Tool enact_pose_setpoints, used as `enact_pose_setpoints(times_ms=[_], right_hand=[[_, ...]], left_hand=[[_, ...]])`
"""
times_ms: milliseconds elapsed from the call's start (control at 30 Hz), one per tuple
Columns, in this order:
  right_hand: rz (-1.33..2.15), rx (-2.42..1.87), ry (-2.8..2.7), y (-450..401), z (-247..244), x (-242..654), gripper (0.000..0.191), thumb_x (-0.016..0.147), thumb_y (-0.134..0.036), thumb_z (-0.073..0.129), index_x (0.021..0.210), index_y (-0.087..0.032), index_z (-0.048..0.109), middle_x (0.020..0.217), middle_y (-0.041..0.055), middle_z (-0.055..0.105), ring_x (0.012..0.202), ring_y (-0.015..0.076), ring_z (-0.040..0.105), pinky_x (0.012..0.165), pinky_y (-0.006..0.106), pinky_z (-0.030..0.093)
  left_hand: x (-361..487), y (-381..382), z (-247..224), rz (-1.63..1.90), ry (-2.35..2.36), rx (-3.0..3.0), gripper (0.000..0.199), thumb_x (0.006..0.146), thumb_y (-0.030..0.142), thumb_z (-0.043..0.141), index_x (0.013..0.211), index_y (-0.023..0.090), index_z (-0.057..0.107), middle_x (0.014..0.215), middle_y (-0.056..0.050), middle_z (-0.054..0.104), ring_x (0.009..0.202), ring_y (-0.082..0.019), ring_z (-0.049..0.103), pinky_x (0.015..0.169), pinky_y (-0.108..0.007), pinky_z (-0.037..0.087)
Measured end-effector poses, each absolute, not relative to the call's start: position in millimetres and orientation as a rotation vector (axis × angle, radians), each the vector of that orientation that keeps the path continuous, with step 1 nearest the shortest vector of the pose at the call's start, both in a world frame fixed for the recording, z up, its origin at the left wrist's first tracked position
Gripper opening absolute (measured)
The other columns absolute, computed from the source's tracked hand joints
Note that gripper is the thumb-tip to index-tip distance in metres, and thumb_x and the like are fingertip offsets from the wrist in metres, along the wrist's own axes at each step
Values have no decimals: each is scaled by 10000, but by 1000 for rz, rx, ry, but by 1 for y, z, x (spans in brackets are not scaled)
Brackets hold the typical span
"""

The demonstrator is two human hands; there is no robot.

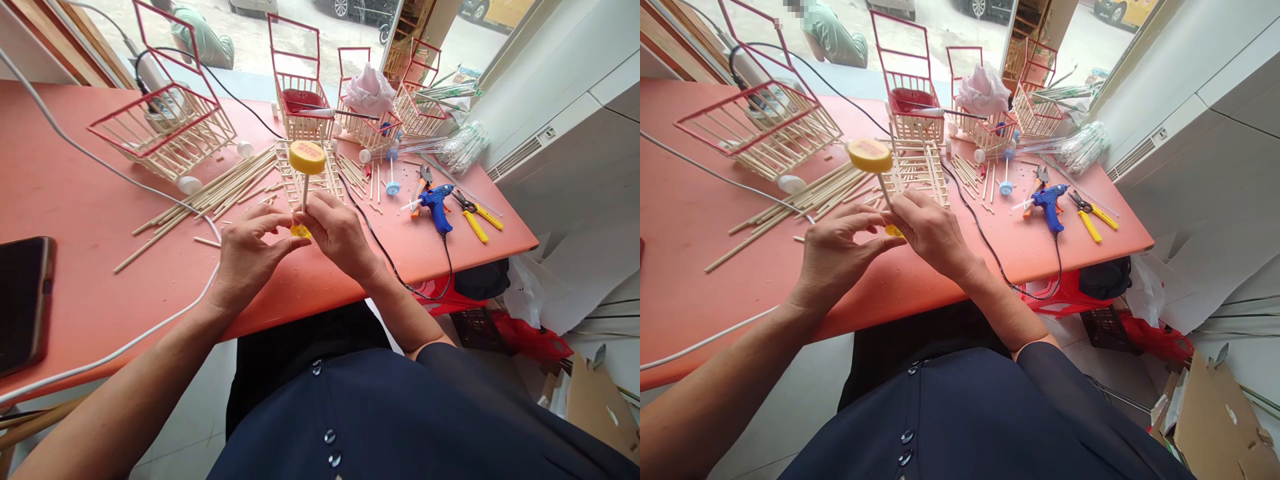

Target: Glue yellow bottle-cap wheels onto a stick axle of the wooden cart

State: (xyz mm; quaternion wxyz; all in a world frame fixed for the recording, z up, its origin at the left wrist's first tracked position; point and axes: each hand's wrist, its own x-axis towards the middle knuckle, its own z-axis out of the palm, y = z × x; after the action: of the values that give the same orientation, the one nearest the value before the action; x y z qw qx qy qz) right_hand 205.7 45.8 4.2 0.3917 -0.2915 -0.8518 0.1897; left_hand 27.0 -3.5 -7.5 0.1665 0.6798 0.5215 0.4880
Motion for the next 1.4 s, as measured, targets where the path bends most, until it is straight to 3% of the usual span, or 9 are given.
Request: enact_pose_setpoints(times_ms=[200, 600, 1133, 1400], right_hand=[[510, -751, -2156, 44, 6, 205, 373, 1160, -444, 378, 891, -235, 528, 962, 34, 611, 929, 168, 586, 876, 302, 475], [502, -749, -2154, 44, 5, 206, 378, 1160, -442, 381, 870, -237, 510, 948, 28, 589, 920, 165, 564, 863, 299, 460], [481, -756, -2159, 45, 3, 207, 329, 1153, -398, 416, 891, -229, 521, 956, 24, 579, 884, 150, 540, 838, 278, 435], [427, -749, -2162, 50, 1, 207, 346, 1152, -408, 412, 886, -225, 534, 940, 18, 577, 869, 149, 520, 796, 271, 408]], left_hand=[[27, -4, -9, 1386, 1514, 1929, 160, 851, 367, 875, 964, 268, 823, 986, -12, 760, 873, -170, 684, 790, -285, 566], [27, -3, -8, 1412, 1483, 1935, 183, 866, 414, 867, 942, 255, 820, 913, 2, 744, 786, -146, 644, 752, -274, 549], [28, -4, -6, 1371, 1472, 1910, 205, 884, 447, 825, 964, 258, 823, 958, -14, 757, 781, -151, 639, 742, -285, 557], [31, 0, -9, 1406, 1484, 1900, 159, 872, 410, 836, 945, 269, 826, 881, -8, 724, 785, -160, 650, 710, -276, 541]])
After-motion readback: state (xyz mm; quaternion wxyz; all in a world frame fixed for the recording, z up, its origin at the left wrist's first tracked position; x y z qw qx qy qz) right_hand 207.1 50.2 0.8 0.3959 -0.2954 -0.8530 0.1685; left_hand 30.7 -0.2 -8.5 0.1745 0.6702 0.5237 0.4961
